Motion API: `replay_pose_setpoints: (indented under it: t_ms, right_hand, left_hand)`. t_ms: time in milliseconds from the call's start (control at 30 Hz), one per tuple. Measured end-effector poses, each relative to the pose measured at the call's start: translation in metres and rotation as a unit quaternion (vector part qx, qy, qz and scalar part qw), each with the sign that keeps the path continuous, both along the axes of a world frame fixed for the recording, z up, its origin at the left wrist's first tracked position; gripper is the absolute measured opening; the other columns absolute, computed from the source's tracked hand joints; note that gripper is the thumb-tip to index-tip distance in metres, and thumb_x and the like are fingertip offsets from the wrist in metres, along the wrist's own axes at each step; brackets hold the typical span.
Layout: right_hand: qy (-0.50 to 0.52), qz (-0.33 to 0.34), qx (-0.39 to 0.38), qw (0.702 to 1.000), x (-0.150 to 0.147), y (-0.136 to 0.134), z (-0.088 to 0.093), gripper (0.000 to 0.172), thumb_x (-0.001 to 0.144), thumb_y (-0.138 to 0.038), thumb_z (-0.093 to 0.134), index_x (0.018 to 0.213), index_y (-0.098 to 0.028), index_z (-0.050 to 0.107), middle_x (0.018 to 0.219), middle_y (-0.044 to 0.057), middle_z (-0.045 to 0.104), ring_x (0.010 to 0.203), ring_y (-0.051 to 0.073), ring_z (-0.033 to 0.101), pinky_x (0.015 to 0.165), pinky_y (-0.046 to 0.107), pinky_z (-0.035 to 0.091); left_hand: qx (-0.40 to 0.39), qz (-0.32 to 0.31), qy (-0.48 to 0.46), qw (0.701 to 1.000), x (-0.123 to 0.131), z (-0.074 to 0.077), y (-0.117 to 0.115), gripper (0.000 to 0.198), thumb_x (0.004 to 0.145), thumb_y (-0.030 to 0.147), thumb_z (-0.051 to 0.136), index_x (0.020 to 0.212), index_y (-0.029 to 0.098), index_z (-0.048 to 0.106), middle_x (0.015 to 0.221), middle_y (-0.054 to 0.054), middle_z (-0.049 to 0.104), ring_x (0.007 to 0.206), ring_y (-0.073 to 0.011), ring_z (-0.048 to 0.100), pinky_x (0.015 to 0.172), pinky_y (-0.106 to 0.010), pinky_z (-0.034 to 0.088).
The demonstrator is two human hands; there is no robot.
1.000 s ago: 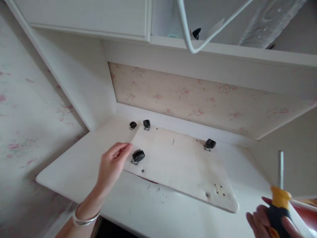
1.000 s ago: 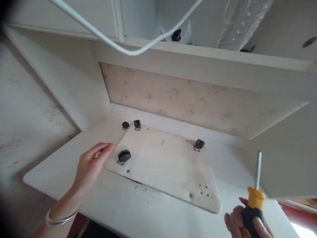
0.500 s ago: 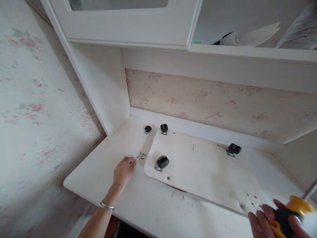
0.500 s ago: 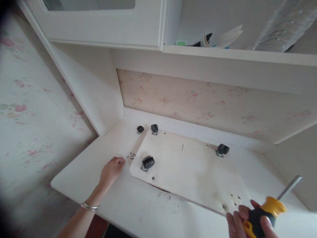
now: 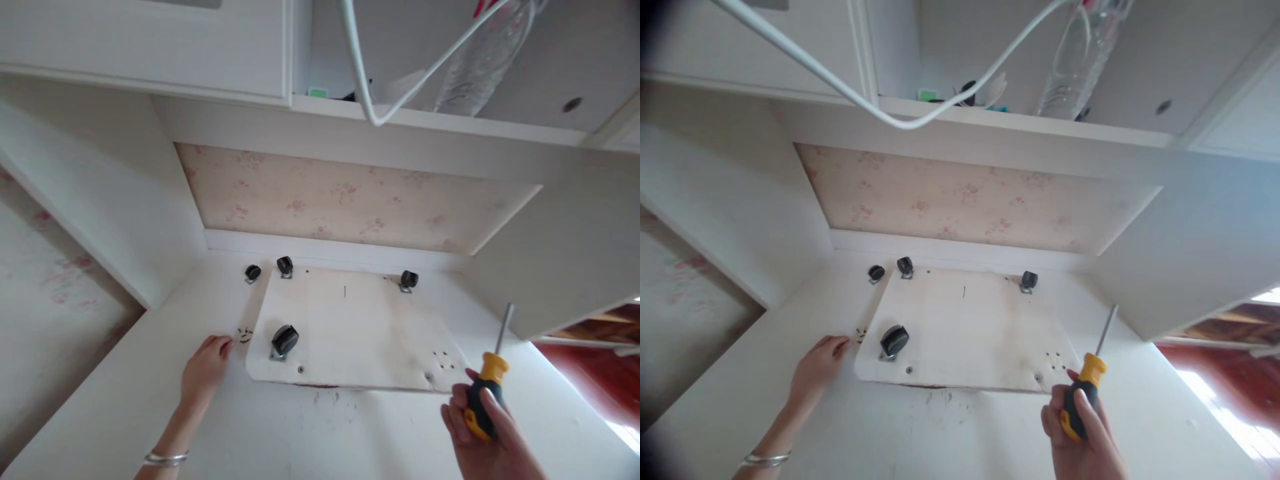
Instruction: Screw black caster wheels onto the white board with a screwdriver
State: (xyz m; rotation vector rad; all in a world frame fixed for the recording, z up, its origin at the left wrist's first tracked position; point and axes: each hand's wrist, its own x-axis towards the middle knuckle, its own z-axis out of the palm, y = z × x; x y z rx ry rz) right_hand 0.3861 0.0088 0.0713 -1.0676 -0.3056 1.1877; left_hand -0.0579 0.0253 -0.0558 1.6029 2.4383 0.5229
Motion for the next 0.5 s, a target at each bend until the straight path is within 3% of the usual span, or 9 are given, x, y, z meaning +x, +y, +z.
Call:
replay_pose_setpoints:
  t_ms: [100,167,300,500]
  right_hand:
    - [-0.006,0.042,0.019,0.999,-0.005,0.001,-0.003,0.033,0.080,-0.034,0.071,0.110,-0.025,0.064,0.078,-0.002,0.054,0.057,0.007,0.043,0.050,0.018,0.040]
    - [-0.010,0.068,0.021,0.997,-0.007,0.001,-0.008,0.034,0.082,-0.037,0.069,0.113,-0.026,0.062,0.076,-0.003,0.054,0.054,0.006,0.040,0.050,0.019,0.038]
    - [-0.022,0.101,0.007,0.995,-0.007,-0.003,-0.019,0.038,0.082,-0.040,0.070,0.115,-0.024,0.059,0.076,-0.003,0.056,0.053,0.007,0.042,0.051,0.020,0.035]
    - [-0.030,0.144,-0.008,0.989,-0.003,-0.009,-0.027,0.045,0.084,-0.045,0.068,0.119,-0.021,0.054,0.070,-0.004,0.052,0.052,0.007,0.041,0.051,0.023,0.030]
  left_hand:
    - [0.014,0.048,-0.043,0.998,-0.006,0.003,-0.004,0.039,0.091,0.044,0.042,0.104,0.022,0.072,0.112,-0.009,0.073,0.098,-0.0277,0.068,0.085,-0.034,0.048]
    - [0.013,0.092,-0.104,0.990,-0.006,0.014,-0.008,0.039,0.087,0.050,0.049,0.101,0.021,0.072,0.097,-0.008,0.076,0.087,-0.0284,0.070,0.078,-0.034,0.049]
    - [0.060,0.153,-0.236,0.958,0.009,0.052,-0.018,0.049,0.075,0.063,0.061,0.100,0.022,0.072,0.075,-0.004,0.075,0.076,-0.0274,0.069,0.069,-0.032,0.050]
    - [0.155,0.197,-0.358,0.899,0.049,0.104,-0.027,0.054,0.061,0.059,0.079,0.099,0.021,0.071,0.079,-0.003,0.072,0.069,-0.0187,0.061,0.061,-0.026,0.049]
